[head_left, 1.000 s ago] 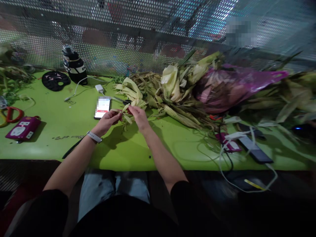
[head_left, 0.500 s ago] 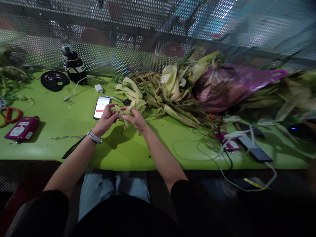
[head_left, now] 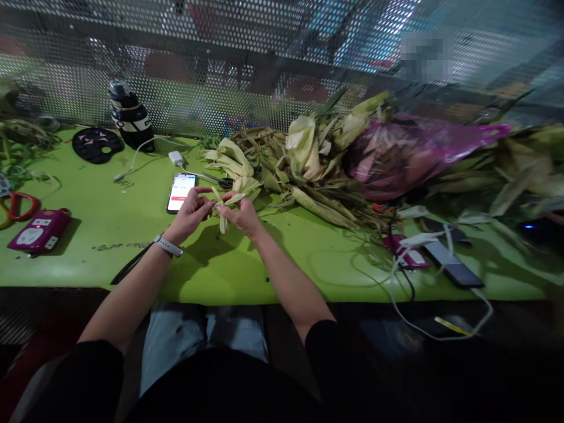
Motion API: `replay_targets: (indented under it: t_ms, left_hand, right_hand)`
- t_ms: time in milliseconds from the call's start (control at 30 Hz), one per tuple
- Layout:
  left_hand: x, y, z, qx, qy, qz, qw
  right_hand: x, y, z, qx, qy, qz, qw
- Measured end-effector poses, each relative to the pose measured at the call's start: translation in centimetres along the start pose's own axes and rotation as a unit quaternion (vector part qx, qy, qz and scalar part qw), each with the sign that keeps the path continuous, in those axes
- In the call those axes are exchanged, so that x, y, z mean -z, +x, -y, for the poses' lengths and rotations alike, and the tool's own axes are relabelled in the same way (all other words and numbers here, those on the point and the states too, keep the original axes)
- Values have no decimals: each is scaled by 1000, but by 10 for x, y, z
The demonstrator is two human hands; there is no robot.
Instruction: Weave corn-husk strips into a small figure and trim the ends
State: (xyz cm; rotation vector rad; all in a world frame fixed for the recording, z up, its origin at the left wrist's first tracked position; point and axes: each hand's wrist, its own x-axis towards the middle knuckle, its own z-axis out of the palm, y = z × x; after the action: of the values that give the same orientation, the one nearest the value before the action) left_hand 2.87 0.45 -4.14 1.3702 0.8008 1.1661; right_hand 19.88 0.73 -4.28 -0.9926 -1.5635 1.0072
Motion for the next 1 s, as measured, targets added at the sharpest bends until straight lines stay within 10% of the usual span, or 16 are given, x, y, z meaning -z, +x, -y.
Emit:
replay_targets:
  t_ms: [900, 1000]
  left_hand:
    - [10, 1, -8, 57, -73, 12, 996]
    - [9, 0, -8, 80, -100, 23, 991]
  right_hand:
    - [30, 13, 3, -36, 153, -36, 987]
    - [29, 10, 9, -58, 110, 33, 992]
